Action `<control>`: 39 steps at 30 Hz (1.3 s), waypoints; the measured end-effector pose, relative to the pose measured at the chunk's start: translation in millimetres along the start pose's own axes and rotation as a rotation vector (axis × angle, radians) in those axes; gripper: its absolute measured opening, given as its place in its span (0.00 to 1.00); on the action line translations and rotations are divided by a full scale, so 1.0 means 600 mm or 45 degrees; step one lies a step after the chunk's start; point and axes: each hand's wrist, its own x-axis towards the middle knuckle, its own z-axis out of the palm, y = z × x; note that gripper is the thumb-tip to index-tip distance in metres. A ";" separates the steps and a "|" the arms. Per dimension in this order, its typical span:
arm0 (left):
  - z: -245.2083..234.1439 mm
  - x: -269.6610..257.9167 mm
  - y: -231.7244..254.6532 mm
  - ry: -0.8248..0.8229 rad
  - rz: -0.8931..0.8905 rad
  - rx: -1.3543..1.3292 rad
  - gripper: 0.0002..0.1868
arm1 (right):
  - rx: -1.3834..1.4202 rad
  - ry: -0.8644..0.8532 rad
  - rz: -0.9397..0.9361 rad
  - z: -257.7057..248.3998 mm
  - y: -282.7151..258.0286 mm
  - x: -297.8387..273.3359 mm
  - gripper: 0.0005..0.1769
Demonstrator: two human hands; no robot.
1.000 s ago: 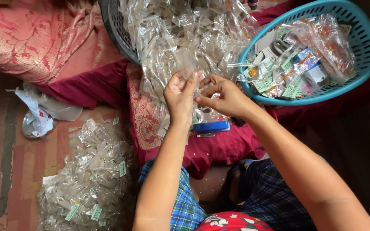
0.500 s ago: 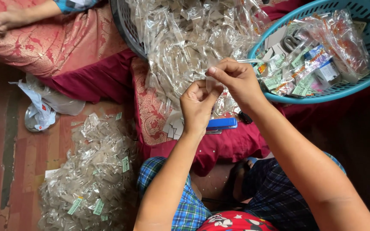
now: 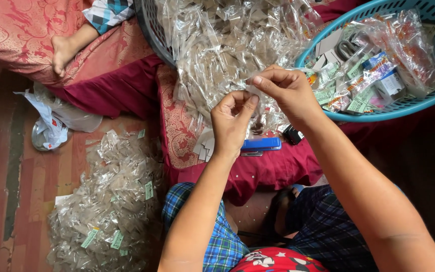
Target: Manually packaging small items by inserting cards into plastic bags and stapling them shut.
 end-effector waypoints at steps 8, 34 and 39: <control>0.006 -0.005 0.005 -0.048 0.040 -0.021 0.10 | -0.042 0.004 -0.024 -0.013 0.009 0.005 0.08; -0.035 0.019 0.015 -0.053 0.240 0.129 0.10 | -1.441 0.216 -0.380 -0.189 0.080 0.063 0.05; -0.041 0.021 0.019 0.025 0.205 0.171 0.11 | -1.999 -0.366 0.270 -0.209 0.155 0.054 0.16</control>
